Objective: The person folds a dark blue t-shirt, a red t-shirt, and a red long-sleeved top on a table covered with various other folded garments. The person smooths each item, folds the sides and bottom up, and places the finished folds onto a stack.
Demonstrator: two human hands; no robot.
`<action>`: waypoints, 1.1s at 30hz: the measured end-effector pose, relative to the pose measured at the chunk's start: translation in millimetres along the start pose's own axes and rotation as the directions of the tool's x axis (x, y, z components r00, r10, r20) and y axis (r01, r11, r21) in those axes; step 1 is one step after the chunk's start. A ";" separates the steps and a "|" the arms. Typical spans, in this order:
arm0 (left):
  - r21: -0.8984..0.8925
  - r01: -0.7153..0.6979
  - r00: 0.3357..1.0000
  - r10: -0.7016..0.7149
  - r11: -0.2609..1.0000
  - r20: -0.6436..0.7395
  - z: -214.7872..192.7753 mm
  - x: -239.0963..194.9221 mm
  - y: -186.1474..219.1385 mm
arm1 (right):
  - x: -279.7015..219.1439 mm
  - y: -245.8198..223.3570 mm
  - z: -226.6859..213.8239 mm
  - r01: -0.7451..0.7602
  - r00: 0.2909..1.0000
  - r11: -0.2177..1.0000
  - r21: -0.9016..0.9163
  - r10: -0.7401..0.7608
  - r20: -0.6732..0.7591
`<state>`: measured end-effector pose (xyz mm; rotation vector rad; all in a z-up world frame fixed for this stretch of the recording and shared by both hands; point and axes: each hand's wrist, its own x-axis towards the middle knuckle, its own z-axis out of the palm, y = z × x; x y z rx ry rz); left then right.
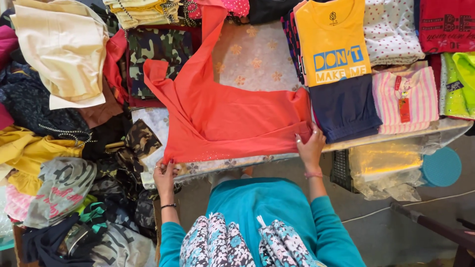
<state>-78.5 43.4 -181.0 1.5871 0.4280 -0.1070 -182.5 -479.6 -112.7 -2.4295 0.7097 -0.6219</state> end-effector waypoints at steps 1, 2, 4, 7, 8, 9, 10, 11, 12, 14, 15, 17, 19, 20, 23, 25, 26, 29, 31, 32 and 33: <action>0.002 0.002 1.000 -0.002 1.000 0.000 -3.3 2.3 -7.0 | 2.0 6.5 -0.5 -0.002 1.000 1.000 0.000 0.002 0.002; -0.007 0.019 1.000 -0.019 1.000 0.003 -7.8 4.5 -13.6 | 4.9 12.0 0.4 0.009 0.999 0.994 -0.112 -0.005 0.034; -0.017 0.036 0.999 -0.036 0.999 -0.001 -12.7 6.9 -17.8 | 5.8 24.8 2.1 0.029 0.997 0.976 -0.217 -0.014 0.070; -0.101 0.073 0.997 -0.073 0.992 0.004 -13.7 3.0 -14.4 | -0.6 45.6 2.3 -0.223 0.974 0.942 0.251 0.205 0.094; -0.094 0.076 0.997 -0.075 0.993 0.012 -12.7 2.1 -14.0 | -3.4 51.4 0.6 -0.334 0.942 0.837 0.432 0.282 0.182; -0.086 0.079 0.997 -0.077 0.993 0.020 -11.3 1.0 -13.5 | -6.0 57.5 -1.6 -0.439 0.899 0.685 0.582 0.335 0.283; -0.087 0.082 0.997 -0.080 0.993 0.023 -11.5 1.3 -14.3 | -7.1 55.2 -5.6 -0.440 0.898 0.686 0.579 0.337 0.282; -0.080 0.078 0.997 -0.076 0.994 0.020 -11.5 1.1 -14.6 | -8.1 52.8 -10.2 -0.413 0.911 0.739 0.533 0.321 0.261; -0.073 0.067 0.998 -0.066 0.995 0.015 -11.5 4.4 -12.5 | -5.8 48.6 -11.7 -0.380 0.924 0.786 0.488 0.299 0.239; -0.077 0.077 0.997 -0.076 0.994 0.022 -13.1 4.7 -10.6 | -0.9 2.9 -43.8 -0.101 0.993 0.891 0.442 0.061 0.106; -0.078 0.090 0.996 -0.088 0.993 0.028 -14.3 4.1 -10.2 | 1.3 -19.5 -59.6 0.184 0.981 0.916 0.356 -0.195 -0.005; -0.085 0.097 0.995 -0.094 0.992 0.040 -15.9 2.2 -8.6 | -18.1 18.5 -43.1 -0.044 0.993 0.707 0.706 -0.045 0.107; -0.093 0.099 0.994 -0.094 0.991 0.058 -13.7 2.4 -4.6 | -34.5 50.3 -34.6 -0.258 0.965 0.345 0.903 0.050 0.257; -0.082 0.107 0.994 -0.103 0.991 0.048 -14.1 1.0 -1.5 | -41.9 62.0 -33.1 -0.295 0.955 0.433 0.851 0.106 0.277; -0.060 0.115 0.993 -0.113 0.991 0.039 -13.5 -1.0 4.5 | -59.2 74.0 -34.9 -0.384 0.923 0.549 0.742 0.206 0.325; -0.050 0.121 0.992 -0.119 0.991 0.040 -13.0 -1.8 5.3 | -65.2 71.5 -35.6 -0.436 0.899 0.581 0.688 0.250 0.358; -0.055 0.117 0.993 -0.115 0.992 0.037 -13.3 -2.1 5.1 | -66.2 68.6 -34.4 -0.378 0.926 0.604 0.702 0.234 0.296; -0.045 0.112 0.993 -0.110 0.993 0.045 -14.2 -3.8 7.7 | -71.2 90.2 -15.0 -0.360 0.933 0.678 0.641 0.272 0.236; -0.029 0.105 0.993 -0.103 0.994 0.059 -15.7 -0.9 9.6 | -72.6 97.8 -4.3 -0.400 0.916 0.719 0.568 0.329 0.229; -0.021 0.131 0.989 -0.130 0.991 0.073 -17.1 2.5 9.8 | -71.0 93.0 -2.1 -0.422 0.906 0.746 0.514 0.354 0.231; -0.013 0.157 0.984 -0.156 0.987 0.087 -18.5 5.8 10.1 | -69.3 88.0 0.0 -0.444 0.896 0.770 0.458 0.379 0.232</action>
